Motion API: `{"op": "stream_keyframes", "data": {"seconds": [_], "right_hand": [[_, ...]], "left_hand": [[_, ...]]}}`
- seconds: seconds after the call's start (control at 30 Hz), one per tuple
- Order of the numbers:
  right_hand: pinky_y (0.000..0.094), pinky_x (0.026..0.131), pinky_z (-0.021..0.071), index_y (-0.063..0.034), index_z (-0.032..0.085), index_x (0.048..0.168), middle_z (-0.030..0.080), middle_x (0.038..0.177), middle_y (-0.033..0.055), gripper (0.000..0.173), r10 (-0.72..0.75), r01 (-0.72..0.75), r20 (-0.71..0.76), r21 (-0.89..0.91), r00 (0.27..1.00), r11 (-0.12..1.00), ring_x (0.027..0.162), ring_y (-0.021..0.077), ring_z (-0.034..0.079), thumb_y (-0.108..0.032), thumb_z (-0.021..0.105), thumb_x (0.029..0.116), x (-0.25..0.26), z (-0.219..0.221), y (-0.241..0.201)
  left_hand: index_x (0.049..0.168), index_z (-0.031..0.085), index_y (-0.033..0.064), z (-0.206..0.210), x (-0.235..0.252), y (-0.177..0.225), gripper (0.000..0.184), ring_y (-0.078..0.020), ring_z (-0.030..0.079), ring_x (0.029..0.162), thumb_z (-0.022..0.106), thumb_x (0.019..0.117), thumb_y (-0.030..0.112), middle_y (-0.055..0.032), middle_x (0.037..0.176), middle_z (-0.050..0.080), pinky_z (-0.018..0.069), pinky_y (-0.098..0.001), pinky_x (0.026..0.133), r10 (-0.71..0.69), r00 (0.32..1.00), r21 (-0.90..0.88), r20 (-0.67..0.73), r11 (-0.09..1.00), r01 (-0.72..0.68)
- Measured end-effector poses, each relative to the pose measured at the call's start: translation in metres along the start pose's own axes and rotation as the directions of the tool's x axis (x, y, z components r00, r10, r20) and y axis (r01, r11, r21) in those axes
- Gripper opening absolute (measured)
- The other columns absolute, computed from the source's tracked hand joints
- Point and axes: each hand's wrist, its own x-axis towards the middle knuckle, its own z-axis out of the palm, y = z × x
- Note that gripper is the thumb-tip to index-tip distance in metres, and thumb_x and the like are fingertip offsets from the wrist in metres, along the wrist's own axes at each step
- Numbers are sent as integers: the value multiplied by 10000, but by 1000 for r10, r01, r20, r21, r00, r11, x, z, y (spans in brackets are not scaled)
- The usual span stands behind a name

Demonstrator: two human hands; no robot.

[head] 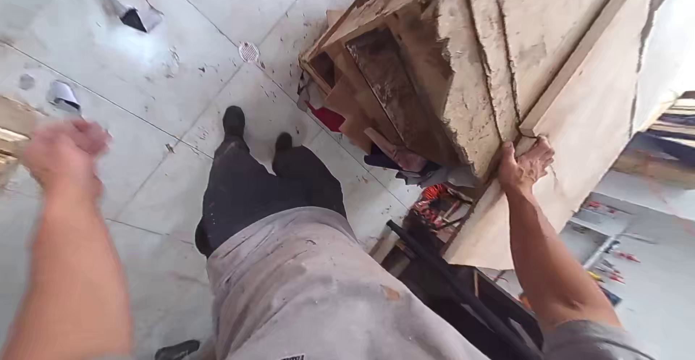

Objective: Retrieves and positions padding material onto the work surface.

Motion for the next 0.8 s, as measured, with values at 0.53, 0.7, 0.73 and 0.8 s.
{"op": "stream_keyframes", "data": {"seconds": [0.53,0.7,0.73,0.8], "right_hand": [[495,1073,498,-27,637,1337,522,1500,196,445,-796,659,481,470,367,587,1361,326,530,-202,605,929,-210,306,-254],[536,1079,476,-66,623,1373,568,1453,167,428,-518,707,780,142,351,693,1329,328,555,-196,605,966,-152,478,-268],[557,1062,485,-63,615,1375,578,1428,185,424,-528,751,790,136,311,646,1305,351,568,-204,605,975,-140,507,-269],[577,1040,492,-39,610,1356,592,1386,218,404,-571,810,778,146,261,568,1266,389,586,-206,611,988,-109,563,-273]], "left_hand": [[1348,615,73,256,-168,-179,419,-176,710,1094,418,1091,340,-101,1257,705,583,-419,966,-250,913,-179,322,931,318],[1325,639,73,325,-150,-248,421,-178,712,1073,423,1082,341,-96,1221,721,580,-403,952,-309,886,-190,345,902,389],[1317,644,81,341,-148,-261,423,-171,714,1065,421,1080,350,-86,1209,725,583,-397,942,-315,881,-191,352,898,397],[1310,650,100,375,-141,-283,435,-156,711,1067,408,1077,375,-69,1203,729,582,-394,936,-315,871,-199,377,891,408]]}}
